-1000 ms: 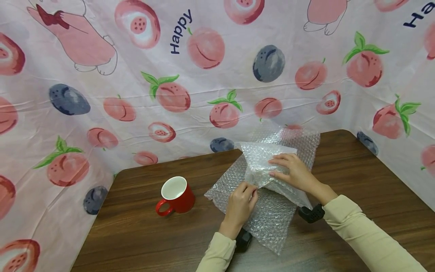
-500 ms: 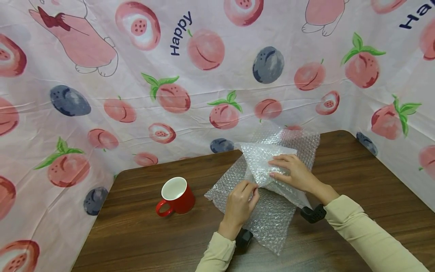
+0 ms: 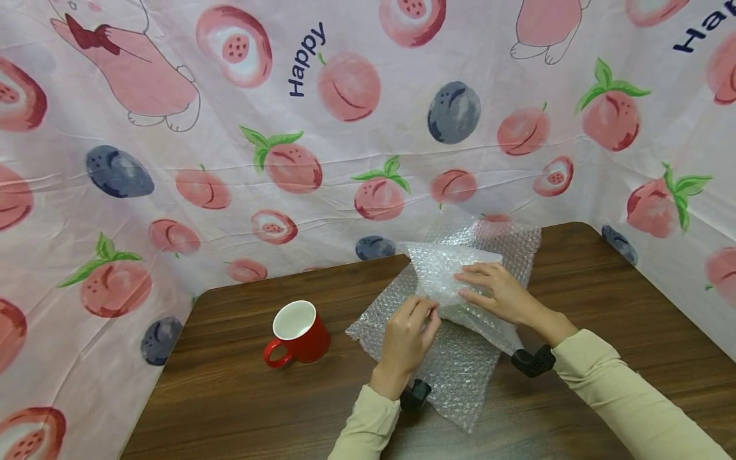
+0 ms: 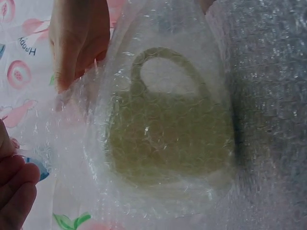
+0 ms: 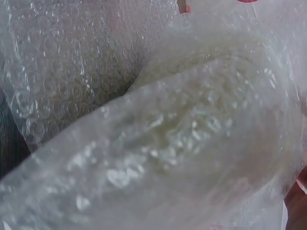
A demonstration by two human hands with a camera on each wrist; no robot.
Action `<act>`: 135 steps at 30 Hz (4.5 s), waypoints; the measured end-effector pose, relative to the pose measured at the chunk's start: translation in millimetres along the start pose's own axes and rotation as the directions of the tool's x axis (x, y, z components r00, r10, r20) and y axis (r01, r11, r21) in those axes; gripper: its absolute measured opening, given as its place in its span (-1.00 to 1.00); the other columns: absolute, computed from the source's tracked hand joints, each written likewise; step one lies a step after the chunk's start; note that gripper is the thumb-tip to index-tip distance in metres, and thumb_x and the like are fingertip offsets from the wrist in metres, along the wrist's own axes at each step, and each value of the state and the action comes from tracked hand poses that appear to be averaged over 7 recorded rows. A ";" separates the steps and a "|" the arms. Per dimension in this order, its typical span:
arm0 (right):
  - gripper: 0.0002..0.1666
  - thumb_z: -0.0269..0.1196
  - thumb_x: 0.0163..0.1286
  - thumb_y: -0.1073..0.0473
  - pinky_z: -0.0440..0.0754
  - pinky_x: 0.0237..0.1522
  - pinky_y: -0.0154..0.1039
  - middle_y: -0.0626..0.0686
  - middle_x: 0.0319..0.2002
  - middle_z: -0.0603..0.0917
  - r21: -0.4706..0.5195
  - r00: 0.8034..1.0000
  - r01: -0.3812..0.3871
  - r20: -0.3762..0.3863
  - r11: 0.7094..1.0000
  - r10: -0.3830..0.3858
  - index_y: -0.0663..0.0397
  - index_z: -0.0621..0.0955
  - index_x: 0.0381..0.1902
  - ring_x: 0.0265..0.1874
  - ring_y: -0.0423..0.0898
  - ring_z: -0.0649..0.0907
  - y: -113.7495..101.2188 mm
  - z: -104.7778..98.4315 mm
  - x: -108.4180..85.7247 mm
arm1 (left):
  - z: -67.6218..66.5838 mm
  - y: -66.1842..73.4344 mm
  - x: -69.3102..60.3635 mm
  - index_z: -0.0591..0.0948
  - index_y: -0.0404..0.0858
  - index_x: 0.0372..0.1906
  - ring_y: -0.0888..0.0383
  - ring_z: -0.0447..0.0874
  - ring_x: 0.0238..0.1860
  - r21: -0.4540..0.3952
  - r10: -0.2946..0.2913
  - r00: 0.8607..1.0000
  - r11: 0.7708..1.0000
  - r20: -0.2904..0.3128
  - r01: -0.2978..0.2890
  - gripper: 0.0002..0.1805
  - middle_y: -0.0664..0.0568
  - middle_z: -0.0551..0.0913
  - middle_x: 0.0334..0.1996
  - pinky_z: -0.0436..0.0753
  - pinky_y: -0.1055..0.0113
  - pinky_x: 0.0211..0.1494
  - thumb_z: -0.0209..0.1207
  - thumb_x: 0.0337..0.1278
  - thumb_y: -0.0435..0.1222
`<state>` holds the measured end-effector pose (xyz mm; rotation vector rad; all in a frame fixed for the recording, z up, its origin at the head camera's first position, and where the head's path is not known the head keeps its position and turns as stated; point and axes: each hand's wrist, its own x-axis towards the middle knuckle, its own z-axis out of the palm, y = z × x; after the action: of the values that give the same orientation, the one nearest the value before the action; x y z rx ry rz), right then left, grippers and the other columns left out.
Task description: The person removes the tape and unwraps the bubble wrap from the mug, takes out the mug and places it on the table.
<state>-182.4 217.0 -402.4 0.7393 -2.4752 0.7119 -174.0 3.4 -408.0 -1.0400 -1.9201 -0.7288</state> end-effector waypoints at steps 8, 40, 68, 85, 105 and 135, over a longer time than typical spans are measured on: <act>-0.48 0.20 0.16 -0.05 0.33 -0.03 0.14 0.22 0.01 0.50 -0.056 0.997 -0.019 0.075 0.998 0.024 0.14 0.54 0.01 -0.01 0.22 0.41 1.6 -6.6 2.1 | -1.8 -1.0 1.2 0.60 -0.30 -0.43 0.23 0.51 -0.49 -0.024 -0.030 1.000 0.999 0.007 0.030 -0.91 0.04 0.51 -0.49 0.50 0.54 -0.41 0.12 -0.10 -0.46; -0.50 0.37 -0.18 0.20 0.56 -0.36 -0.12 0.12 -0.28 0.59 -0.258 0.947 0.232 -0.162 0.938 -0.278 0.21 0.61 -0.17 -0.31 0.02 0.56 3.1 5.8 -4.6 | -7.1 -8.4 -23.3 0.61 -0.31 -0.35 0.19 0.55 -0.35 -0.308 -0.198 0.976 0.926 0.096 0.218 -0.90 0.02 0.54 -0.41 0.51 0.53 -0.24 0.15 -0.02 -0.45; -0.79 0.27 0.03 0.31 0.55 -0.50 -0.05 0.12 -0.42 0.66 -0.253 0.983 0.028 -0.167 0.967 -0.072 0.15 0.66 -0.30 -0.45 0.06 0.63 -9.3 -2.8 4.7 | 8.9 -22.2 -15.2 0.51 -0.32 -0.06 0.08 0.46 -0.10 -0.105 -0.322 0.916 0.929 0.238 0.354 -0.64 -0.07 0.45 -0.11 0.49 0.28 -0.11 0.20 -0.02 -0.32; -0.85 0.19 0.16 0.27 0.18 -0.78 -0.31 -0.18 -0.86 0.18 -0.235 0.968 -0.062 -0.252 0.970 0.001 0.14 0.53 -0.59 -0.83 -0.27 0.14 -8.3 -4.7 11.3 | 19.0 -12.0 -9.1 0.44 -0.29 0.05 0.04 0.32 0.10 -0.035 -0.199 0.938 0.976 0.283 0.217 -0.54 -0.08 0.36 0.09 0.42 0.27 0.06 0.20 -0.02 -0.28; -0.84 0.16 0.22 0.25 0.23 -0.71 -0.29 -0.08 -0.81 0.37 -0.083 0.966 -0.217 -0.159 0.973 0.202 0.23 0.62 -0.47 -0.79 -0.25 0.23 -5.8 -10.4 18.0 | 34.1 -15.1 1.1 0.41 -0.16 0.12 0.04 0.22 0.19 0.108 -0.034 0.939 0.994 0.341 -0.004 -0.49 0.01 0.37 0.10 0.22 0.25 0.23 0.19 -0.01 -0.18; -0.62 -0.06 0.39 0.19 0.50 -0.23 0.01 0.33 -0.15 0.57 0.297 0.924 -0.371 0.026 0.880 0.381 0.39 0.59 -0.19 -0.18 0.19 0.55 3.4 -25.7 18.3 | 52.7 -26.2 13.6 0.61 -0.16 -0.18 0.09 0.33 -0.01 -0.184 -0.163 0.958 0.960 0.237 0.209 -0.70 0.04 0.48 -0.14 0.27 0.25 0.14 0.25 -0.07 -0.14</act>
<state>-191.2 227.8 -373.9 0.3335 -2.5368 1.2504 -221.2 36.7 -425.4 -1.1134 -2.1911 -0.9729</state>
